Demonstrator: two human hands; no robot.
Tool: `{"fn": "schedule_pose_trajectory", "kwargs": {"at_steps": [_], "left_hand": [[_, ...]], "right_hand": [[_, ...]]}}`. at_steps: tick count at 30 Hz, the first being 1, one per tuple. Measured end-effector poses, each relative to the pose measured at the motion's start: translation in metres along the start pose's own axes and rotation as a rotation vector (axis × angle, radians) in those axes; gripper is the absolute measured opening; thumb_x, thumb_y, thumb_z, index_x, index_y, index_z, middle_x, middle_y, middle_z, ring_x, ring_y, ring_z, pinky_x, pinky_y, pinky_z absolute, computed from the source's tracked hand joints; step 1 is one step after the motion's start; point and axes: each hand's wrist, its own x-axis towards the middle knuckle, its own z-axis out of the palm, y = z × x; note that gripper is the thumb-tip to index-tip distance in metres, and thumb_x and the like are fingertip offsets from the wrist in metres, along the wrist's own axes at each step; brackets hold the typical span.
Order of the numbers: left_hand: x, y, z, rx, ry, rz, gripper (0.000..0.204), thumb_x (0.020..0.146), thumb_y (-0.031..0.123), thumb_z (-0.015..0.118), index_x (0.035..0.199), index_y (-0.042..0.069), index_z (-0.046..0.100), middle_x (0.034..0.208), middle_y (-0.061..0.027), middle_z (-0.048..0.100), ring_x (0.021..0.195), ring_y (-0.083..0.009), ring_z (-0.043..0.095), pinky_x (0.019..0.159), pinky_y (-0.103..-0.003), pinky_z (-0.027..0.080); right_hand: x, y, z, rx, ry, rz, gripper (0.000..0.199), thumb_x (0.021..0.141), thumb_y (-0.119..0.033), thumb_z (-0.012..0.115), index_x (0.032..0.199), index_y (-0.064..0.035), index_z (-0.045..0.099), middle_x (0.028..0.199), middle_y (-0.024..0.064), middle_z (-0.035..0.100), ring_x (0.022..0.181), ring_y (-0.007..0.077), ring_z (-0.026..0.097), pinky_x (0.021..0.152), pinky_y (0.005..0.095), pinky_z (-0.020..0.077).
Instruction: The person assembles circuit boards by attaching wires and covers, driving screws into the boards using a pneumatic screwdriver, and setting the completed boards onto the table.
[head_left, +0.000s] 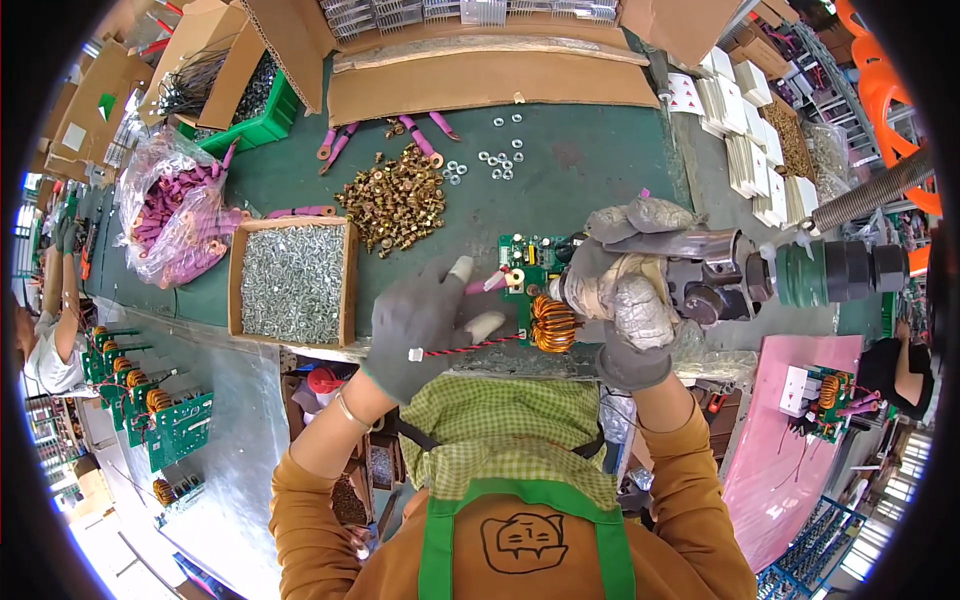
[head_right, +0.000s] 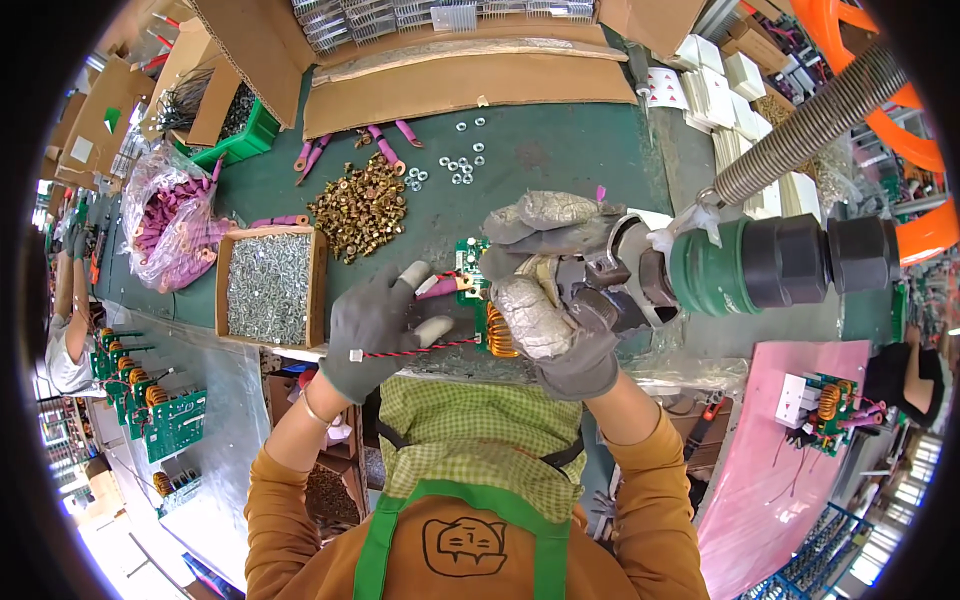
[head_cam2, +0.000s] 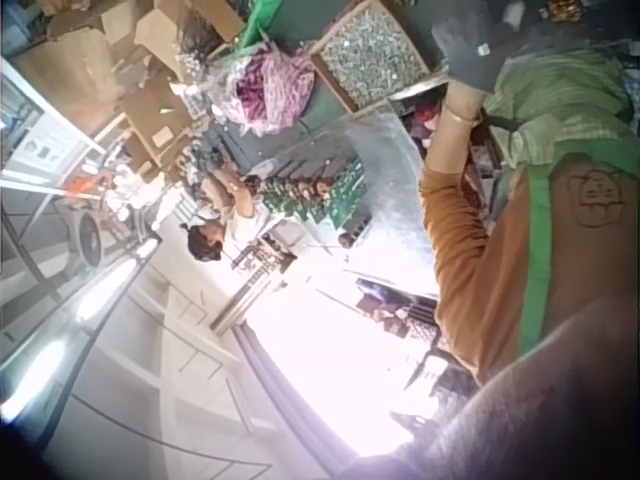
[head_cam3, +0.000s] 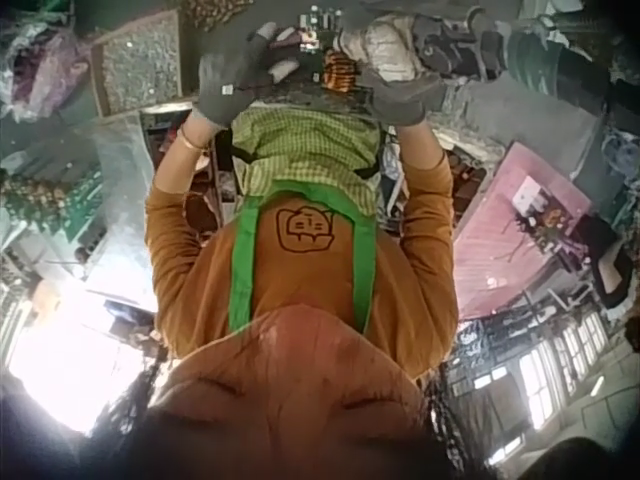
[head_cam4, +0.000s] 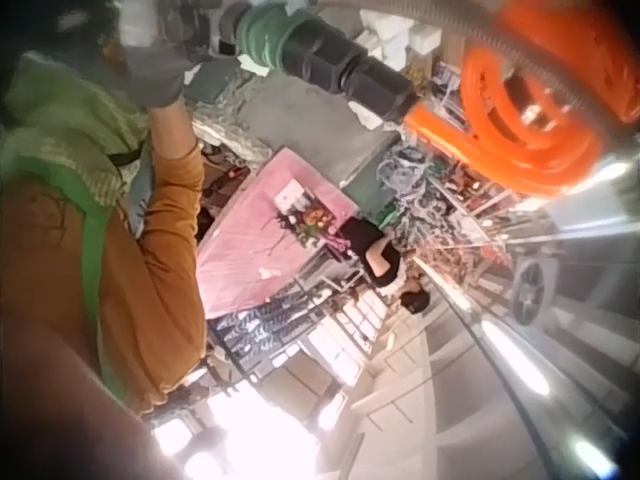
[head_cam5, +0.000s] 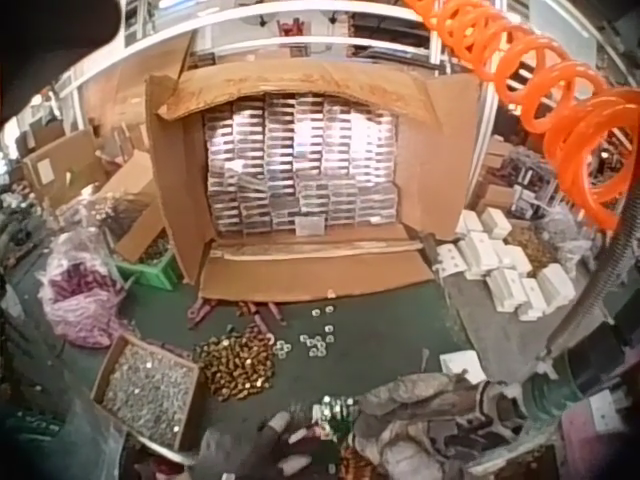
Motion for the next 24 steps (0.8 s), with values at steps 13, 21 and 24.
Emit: {"fn": "schedule_pose_trajectory", "kwargs": {"at_steps": [13,21,24], "left_hand": [[-0.006,0.008,0.009,0.188,-0.066,0.034,0.023,0.082,0.027,0.067,0.094,0.008,0.061,0.076,-0.0065,0.056,0.07,-0.0238,0.061,0.056,-0.038,0.048],[-0.006,0.01,0.011,0.166,-0.105,-0.003,0.02,0.083,0.028,0.066,0.092,0.01,0.064,0.075,-0.0058,0.056,0.067,-0.0241,0.061,0.055,-0.039,0.047],[-0.006,0.008,0.011,0.157,-0.095,0.01,0.02,0.083,0.028,0.067,0.09,0.01,0.064,0.075,-0.006,0.056,0.067,-0.024,0.061,0.055,-0.039,0.047]], "right_hand": [[-0.004,0.019,0.04,-0.707,-0.055,-0.245,0.042,0.096,-0.03,0.055,0.125,-0.0002,0.048,0.114,0.0102,0.054,0.1,0.0209,0.056,0.091,0.0357,0.0482],[-0.008,0.019,0.054,-0.969,-0.146,-0.254,0.038,0.089,-0.011,0.066,0.121,0.0011,0.049,0.111,0.008,0.058,0.101,0.0174,0.058,0.09,0.0305,0.0481],[-0.008,0.031,0.048,-0.698,-0.08,-0.133,0.042,0.088,-0.009,0.067,0.124,0.0012,0.049,0.113,0.0088,0.059,0.102,0.0181,0.058,0.088,0.0306,0.0486]]}}
